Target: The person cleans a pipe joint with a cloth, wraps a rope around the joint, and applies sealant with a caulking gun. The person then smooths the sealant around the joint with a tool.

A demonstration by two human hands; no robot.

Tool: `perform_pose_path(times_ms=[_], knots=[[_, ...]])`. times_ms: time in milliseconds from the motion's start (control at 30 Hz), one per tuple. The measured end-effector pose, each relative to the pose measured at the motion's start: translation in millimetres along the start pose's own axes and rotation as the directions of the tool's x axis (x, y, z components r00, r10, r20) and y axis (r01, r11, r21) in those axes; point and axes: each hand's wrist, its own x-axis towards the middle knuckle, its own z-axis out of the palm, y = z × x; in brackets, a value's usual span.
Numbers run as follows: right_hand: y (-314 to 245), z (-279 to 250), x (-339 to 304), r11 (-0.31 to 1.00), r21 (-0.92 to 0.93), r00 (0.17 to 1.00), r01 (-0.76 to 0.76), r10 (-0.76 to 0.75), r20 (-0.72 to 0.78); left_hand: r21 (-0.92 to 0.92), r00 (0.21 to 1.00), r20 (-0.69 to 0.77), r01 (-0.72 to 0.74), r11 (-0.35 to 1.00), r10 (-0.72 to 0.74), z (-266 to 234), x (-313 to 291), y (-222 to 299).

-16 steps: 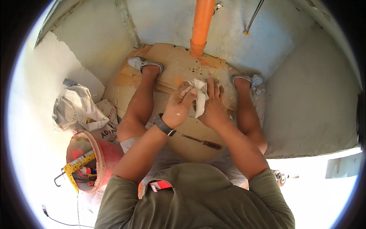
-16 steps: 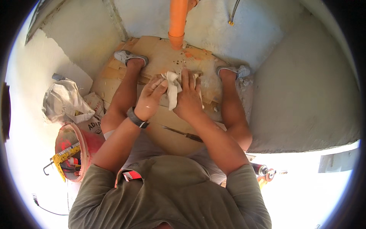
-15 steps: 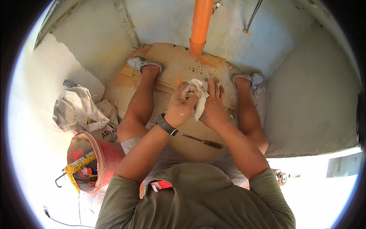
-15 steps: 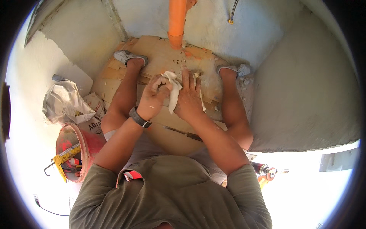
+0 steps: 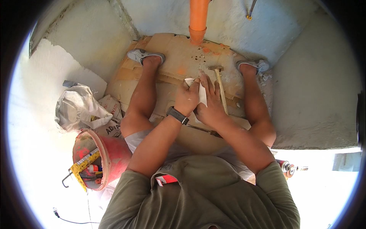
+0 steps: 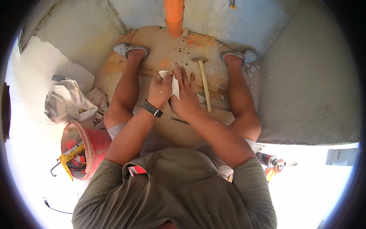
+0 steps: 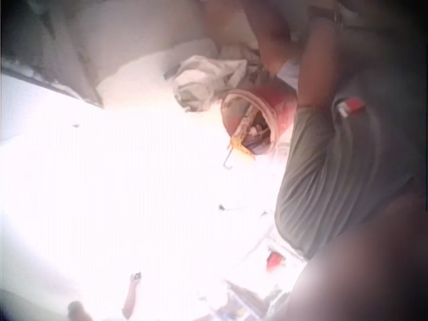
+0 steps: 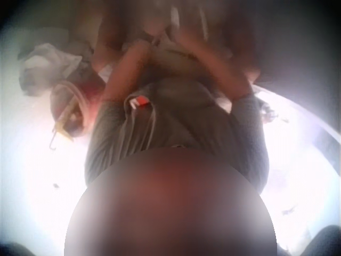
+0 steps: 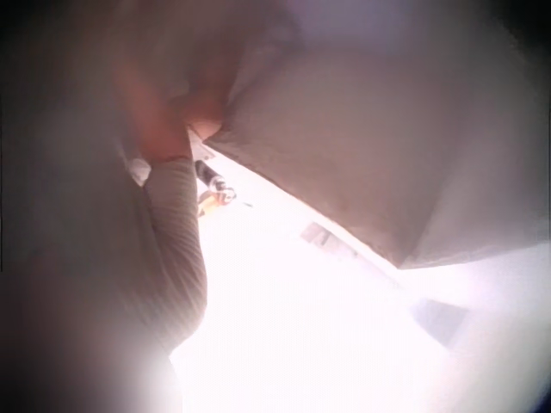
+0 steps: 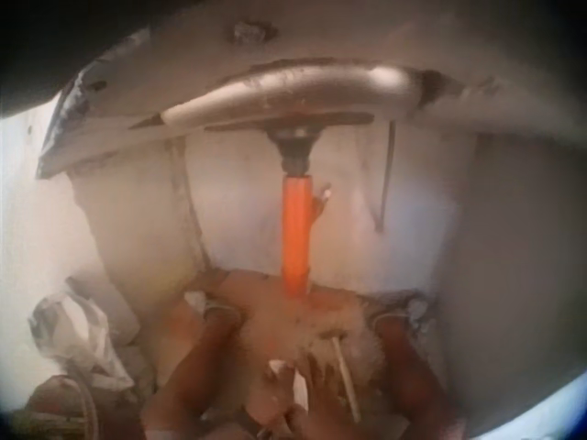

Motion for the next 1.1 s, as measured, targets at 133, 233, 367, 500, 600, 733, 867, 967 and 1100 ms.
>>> perform_pose_path(times_ms=[133, 233, 367, 500, 600, 733, 867, 967, 1100], knots=[[-1.3, -15.7, 0.0, 0.993, 0.106, 0.994, 0.045, -0.056, 0.096, -0.175, 0.989, 0.084, 0.133, 0.976, -0.12, -12.6, -0.1, 10.1], [-10.1, -30.2, -4.8, 0.963, 0.267, 0.978, -0.027, -0.031, 0.209, -0.188, 0.972, 0.219, 0.125, 0.974, -0.082, -22.3, -4.4, 21.5], [-20.2, -54.9, -6.1, 0.917, 0.364, 0.907, -0.164, -0.005, 0.421, -0.124, 0.93, 0.36, -0.026, 0.992, 0.069, -33.5, -11.7, 38.6], [-14.7, -79.0, -7.9, 0.832, 0.387, 0.711, -0.399, 0.014, 0.703, -0.116, 0.84, 0.534, -0.035, 0.993, 0.092, -46.4, -15.4, 56.1], [-10.8, -76.7, -9.9, 0.798, 0.536, 0.797, -0.277, -0.12, 0.592, -0.137, 0.806, 0.58, -0.047, 0.989, 0.118, -50.2, -20.1, 63.7], [-5.1, -64.7, -12.3, 0.538, 0.801, 0.86, -0.261, -0.247, 0.446, -0.251, 0.8, 0.582, 0.006, 0.968, 0.146, -53.5, -26.2, 68.9], [5.3, -71.2, -12.8, 0.304, 0.868, 0.809, -0.393, -0.334, 0.483, -0.068, 0.737, 0.671, -0.05, 0.996, 0.083, -66.3, -26.5, 75.5], [19.5, -84.2, -5.3, 0.475, 0.806, 0.714, -0.354, -0.42, 0.56, -0.051, 0.704, 0.708, -0.033, 0.998, 0.059, -67.3, -28.3, 73.5], [35.1, -102.6, 6.8, 0.677, 0.661, 0.542, -0.322, -0.441, 0.715, 0.071, 0.65, 0.76, -0.08, 0.994, -0.003, -72.4, -27.7, 68.8]])
